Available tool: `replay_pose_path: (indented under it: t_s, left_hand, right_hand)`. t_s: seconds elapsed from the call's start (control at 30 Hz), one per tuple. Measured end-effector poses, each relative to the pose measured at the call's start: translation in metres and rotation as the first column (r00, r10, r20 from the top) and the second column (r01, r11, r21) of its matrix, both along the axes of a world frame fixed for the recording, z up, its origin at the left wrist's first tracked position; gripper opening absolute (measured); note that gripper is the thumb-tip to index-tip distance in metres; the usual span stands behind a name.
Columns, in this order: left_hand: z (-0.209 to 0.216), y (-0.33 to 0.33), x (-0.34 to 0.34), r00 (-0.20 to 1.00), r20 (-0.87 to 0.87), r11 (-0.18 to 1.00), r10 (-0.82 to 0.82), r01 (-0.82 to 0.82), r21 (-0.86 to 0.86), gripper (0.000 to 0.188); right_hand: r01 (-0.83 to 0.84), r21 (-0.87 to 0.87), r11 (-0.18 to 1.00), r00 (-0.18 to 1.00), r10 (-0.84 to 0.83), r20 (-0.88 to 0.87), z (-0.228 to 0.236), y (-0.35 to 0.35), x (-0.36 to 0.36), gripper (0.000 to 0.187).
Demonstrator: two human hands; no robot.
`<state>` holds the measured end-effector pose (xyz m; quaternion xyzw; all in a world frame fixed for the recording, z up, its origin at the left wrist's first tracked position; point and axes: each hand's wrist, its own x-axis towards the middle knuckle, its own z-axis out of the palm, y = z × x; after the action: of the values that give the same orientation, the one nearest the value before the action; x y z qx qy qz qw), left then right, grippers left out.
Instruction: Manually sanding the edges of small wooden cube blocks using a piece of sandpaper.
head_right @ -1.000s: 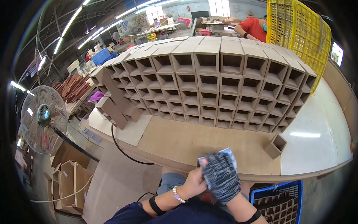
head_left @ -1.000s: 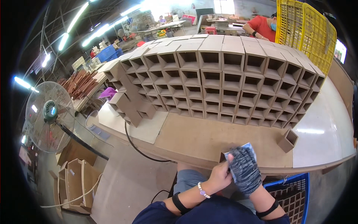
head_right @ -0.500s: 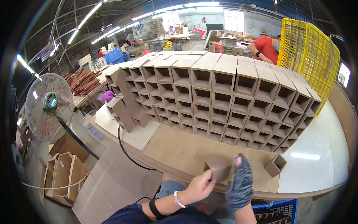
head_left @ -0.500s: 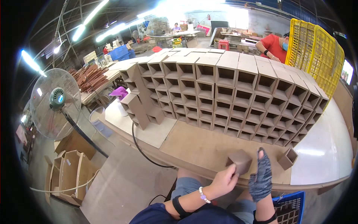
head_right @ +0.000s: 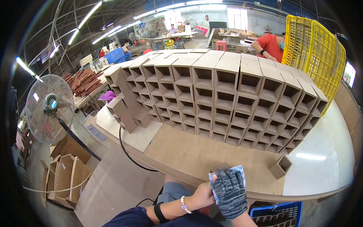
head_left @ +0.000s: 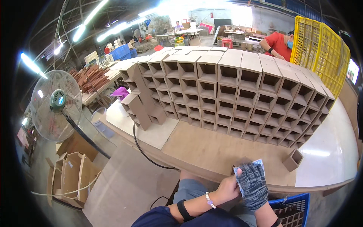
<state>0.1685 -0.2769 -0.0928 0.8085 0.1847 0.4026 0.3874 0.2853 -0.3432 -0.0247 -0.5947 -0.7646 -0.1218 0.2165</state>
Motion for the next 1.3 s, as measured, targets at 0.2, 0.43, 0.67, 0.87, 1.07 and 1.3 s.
replay_pose_path:
  t_s: [0.2,0.43,0.67,0.87,1.07,1.3]
  left_hand:
    - [0.013,-0.003,-0.007,0.993,-0.116,0.993,0.002,-0.015,-0.116,0.025]
    - [0.015,-0.001,-0.004,0.992,-0.068,0.993,0.104,-0.101,0.057,0.019]
    - [0.016,0.000,-0.003,0.991,-0.075,0.990,0.106,-0.099,0.099,0.016]
    - [0.013,-0.001,-0.003,0.993,-0.067,0.990,0.095,-0.087,0.110,0.014]
    - [0.016,0.000,-0.001,0.991,-0.109,0.992,0.073,-0.062,0.106,0.017]
    - [0.011,0.001,-0.005,0.992,-0.092,0.994,0.090,-0.084,0.064,0.015]
  right_hand:
    - [0.395,-0.047,0.917,0.918,-0.395,0.005,-0.042,0.009,0.066,0.048]
    - [0.010,-0.046,0.999,0.998,-0.013,-0.057,-0.022,0.008,0.014,0.047]
    - [0.284,0.029,0.958,0.958,-0.283,-0.039,-0.024,0.008,0.042,0.044]
    - [0.141,-0.170,0.975,0.930,-0.189,-0.315,-0.015,0.013,0.016,0.038]
    - [0.292,-0.083,0.953,0.943,-0.302,-0.141,-0.036,0.006,0.046,0.040]
    - [0.213,-0.106,0.971,0.954,-0.230,-0.192,-0.031,0.022,0.031,0.037]
